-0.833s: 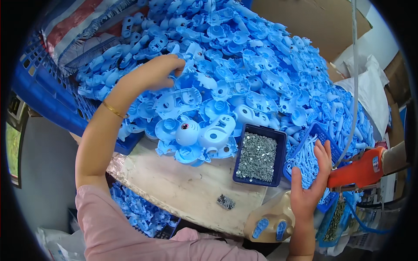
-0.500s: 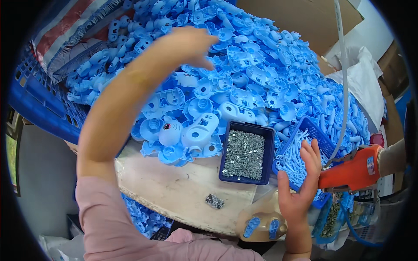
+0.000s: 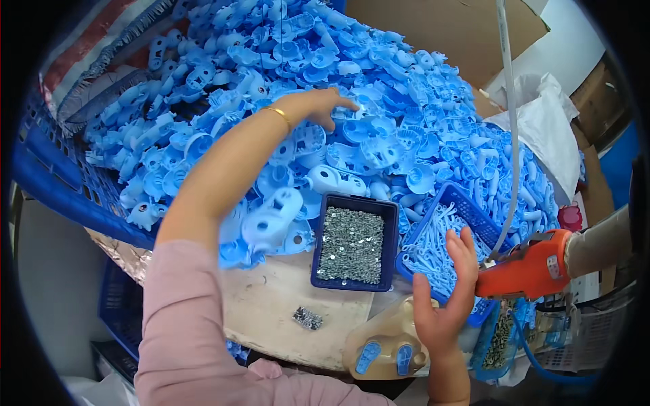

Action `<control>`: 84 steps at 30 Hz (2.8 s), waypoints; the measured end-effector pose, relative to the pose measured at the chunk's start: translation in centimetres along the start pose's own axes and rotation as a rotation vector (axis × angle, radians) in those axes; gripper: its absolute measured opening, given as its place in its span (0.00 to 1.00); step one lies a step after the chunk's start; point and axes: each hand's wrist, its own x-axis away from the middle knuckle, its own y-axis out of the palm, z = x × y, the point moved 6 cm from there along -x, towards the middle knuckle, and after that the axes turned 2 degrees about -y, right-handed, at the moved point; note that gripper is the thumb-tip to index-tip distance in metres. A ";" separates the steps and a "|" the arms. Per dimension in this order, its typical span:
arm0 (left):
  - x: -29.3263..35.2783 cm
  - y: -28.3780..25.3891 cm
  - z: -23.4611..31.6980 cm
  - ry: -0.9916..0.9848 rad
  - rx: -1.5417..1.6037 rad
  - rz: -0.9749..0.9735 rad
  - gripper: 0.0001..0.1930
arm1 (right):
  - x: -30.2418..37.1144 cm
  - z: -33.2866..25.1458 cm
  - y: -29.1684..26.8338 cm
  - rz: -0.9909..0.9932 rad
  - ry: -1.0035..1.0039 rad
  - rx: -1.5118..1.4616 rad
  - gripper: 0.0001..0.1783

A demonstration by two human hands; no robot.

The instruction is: Assembling plastic toy parts by inserting small components using a specialized power tool at an industrial workbench.

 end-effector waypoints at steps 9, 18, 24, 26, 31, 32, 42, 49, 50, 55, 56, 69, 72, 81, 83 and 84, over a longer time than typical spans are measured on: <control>14.8 -7.0 3.5 0.016 -0.078 -0.422 0.39 | 0.2 -0.9 0.2 0.009 -0.023 -0.016 0.31; 9.4 -10.9 -2.4 -0.267 -0.158 -0.122 0.29 | -0.5 -1.9 1.2 -0.080 -0.034 -0.008 0.28; -0.6 -5.9 -8.7 -0.259 -0.718 0.278 0.24 | -0.2 -0.6 1.2 -0.132 -0.019 -0.018 0.31; -3.0 -3.5 -12.5 -0.317 -0.708 0.258 0.38 | 0.4 0.1 1.3 -0.123 -0.008 0.007 0.32; -7.3 0.0 -11.0 -0.280 -0.788 0.285 0.58 | 0.7 1.7 0.2 -0.072 0.089 0.041 0.35; -7.9 0.4 -11.4 -0.314 -0.820 0.406 0.56 | 0.7 2.1 0.5 -0.084 0.102 0.059 0.33; -2.6 -3.8 -8.7 -0.129 -0.523 0.168 0.45 | 0.0 3.2 0.8 0.004 0.239 -0.053 0.43; 8.1 -8.7 -4.3 -0.022 -0.162 -0.046 0.53 | -0.1 2.4 1.5 0.039 0.258 -0.196 0.41; 9.9 -8.4 -3.3 0.011 -0.107 -0.044 0.53 | 0.0 2.4 1.5 0.051 0.250 -0.195 0.40; 17.7 -7.7 -0.6 0.075 0.028 -0.006 0.54 | 0.8 1.9 1.5 0.038 0.216 -0.171 0.40; 18.8 -7.5 -0.3 0.122 0.065 0.008 0.52 | 0.9 1.6 1.6 0.002 0.197 -0.139 0.40; 25.2 -5.8 6.6 0.279 -0.116 0.039 0.37 | 0.7 -2.0 3.1 -0.110 0.103 -0.135 0.29; 25.7 -6.2 7.6 0.291 -0.100 0.021 0.27 | 0.7 -2.4 3.4 -0.123 0.082 -0.162 0.27; 28.3 -8.7 8.2 0.237 0.180 0.347 0.18 | 0.9 -3.2 3.7 -0.212 0.208 -0.415 0.25; 28.7 -8.9 7.3 0.148 0.199 0.282 0.22 | 0.9 -2.8 4.0 -0.208 0.210 -0.459 0.25; 29.2 -9.2 6.3 0.109 0.518 0.387 0.21 | 0.9 -2.7 4.3 -0.229 0.283 -0.550 0.25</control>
